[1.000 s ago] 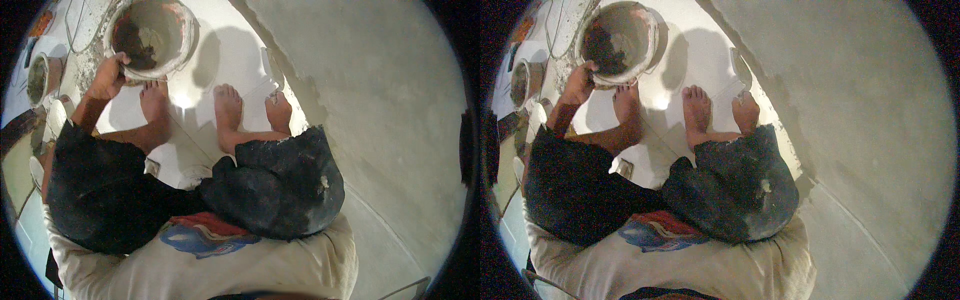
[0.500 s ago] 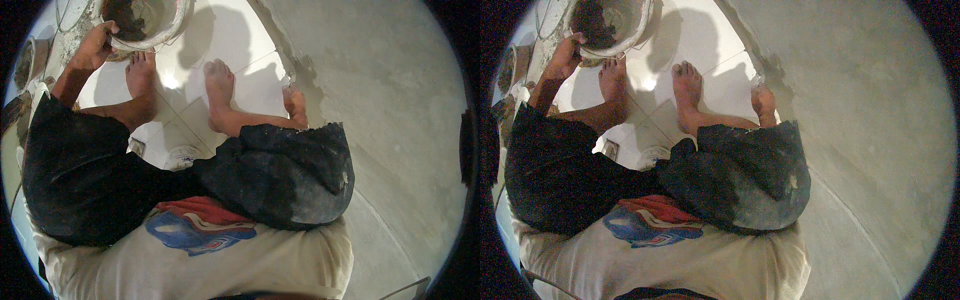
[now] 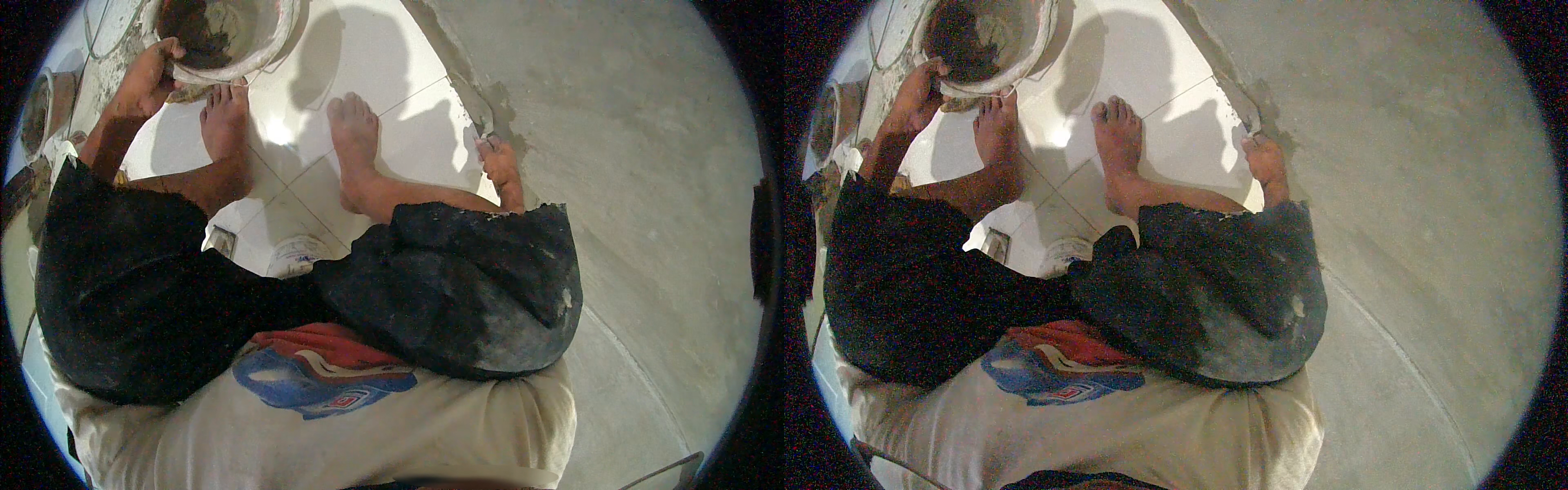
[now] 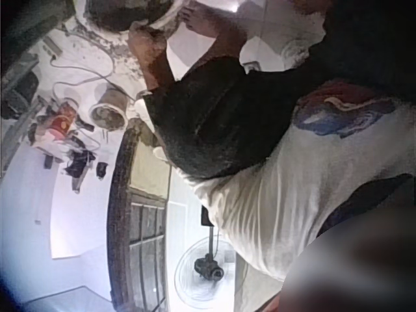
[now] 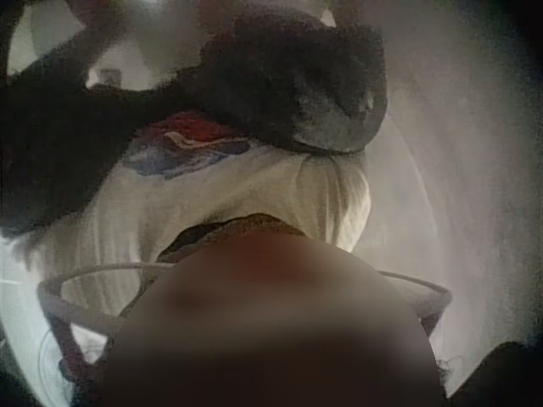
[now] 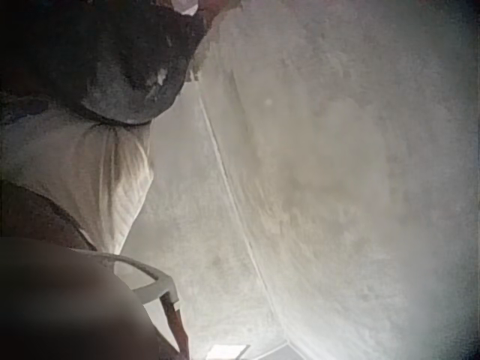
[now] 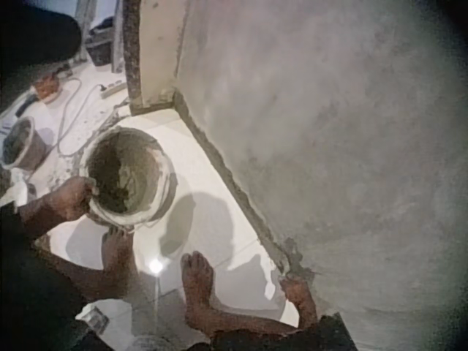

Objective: The person scoops cement from a bucket using a trowel and applies it to the floor surface, smoothing it out along the edges of existing tiles. The person repeats this process multiple times to cover a section of the floor.

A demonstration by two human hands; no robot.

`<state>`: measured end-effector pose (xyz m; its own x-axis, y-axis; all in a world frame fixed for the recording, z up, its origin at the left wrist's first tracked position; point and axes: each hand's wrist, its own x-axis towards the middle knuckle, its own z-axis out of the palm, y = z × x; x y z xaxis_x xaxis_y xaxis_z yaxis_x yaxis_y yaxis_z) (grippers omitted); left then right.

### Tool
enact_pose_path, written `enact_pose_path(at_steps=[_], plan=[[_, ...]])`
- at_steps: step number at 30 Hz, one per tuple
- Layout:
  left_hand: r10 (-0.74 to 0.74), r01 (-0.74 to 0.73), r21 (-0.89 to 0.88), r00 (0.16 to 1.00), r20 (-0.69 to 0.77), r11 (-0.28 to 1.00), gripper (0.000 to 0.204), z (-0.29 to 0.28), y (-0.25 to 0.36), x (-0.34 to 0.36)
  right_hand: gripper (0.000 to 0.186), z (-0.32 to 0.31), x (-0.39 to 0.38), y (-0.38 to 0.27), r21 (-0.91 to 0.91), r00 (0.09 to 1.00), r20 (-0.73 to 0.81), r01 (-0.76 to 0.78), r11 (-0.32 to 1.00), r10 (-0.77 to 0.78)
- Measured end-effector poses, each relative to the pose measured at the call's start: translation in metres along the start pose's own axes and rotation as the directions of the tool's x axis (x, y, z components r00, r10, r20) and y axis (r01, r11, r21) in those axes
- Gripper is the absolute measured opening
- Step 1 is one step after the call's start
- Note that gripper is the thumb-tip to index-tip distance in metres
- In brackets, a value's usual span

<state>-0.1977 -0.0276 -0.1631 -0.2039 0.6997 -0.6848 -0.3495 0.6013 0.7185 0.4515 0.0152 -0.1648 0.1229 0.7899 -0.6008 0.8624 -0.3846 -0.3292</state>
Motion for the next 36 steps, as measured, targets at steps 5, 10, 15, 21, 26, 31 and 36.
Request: enact_pose_path(at_steps=[5,10,15,21,26,31,36], plan=[[-0.001,0.000,-0.034,1.000,-0.021,0.999,0.008,-0.008,-0.007,0.015,0.038,0.002,-0.003,0.025,-0.030,0.996,-0.061,0.064,0.997,-0.066],[-0.022,0.021,-0.025,0.998,-0.051,0.999,0.010,-0.026,-0.017,0.032,0.038,-0.001,-0.018,0.068,-0.170,0.957,-0.184,0.193,0.966,-0.224],[-0.014,0.014,-0.015,0.999,-0.035,1.000,0.007,-0.007,-0.007,0.018,0.042,0.029,-0.033,0.043,-0.363,0.936,-0.245,0.152,0.919,-0.252],[-0.056,0.056,-0.009,0.997,-0.046,0.998,0.006,-0.014,-0.007,0.021,0.045,0.053,-0.004,0.014,-0.435,0.936,-0.250,0.120,0.893,-0.247],[-0.028,0.028,-0.017,1.000,-0.003,0.999,0.005,-0.025,-0.012,0.026,0.040,0.042,-0.012,0.014,-0.298,0.912,-0.336,0.136,0.945,-0.237],[-0.045,0.046,-0.015,0.999,0.018,0.999,0.001,-0.021,-0.011,0.029,0.040,0.047,-0.016,0.029,-0.339,0.835,-0.344,0.317,0.886,-0.430],[-0.045,0.048,-0.056,0.998,0.050,0.997,0.005,-0.024,-0.014,0.030,0.038,0.070,0.018,0.008,-0.467,0.880,-0.274,0.231,0.854,-0.388]])
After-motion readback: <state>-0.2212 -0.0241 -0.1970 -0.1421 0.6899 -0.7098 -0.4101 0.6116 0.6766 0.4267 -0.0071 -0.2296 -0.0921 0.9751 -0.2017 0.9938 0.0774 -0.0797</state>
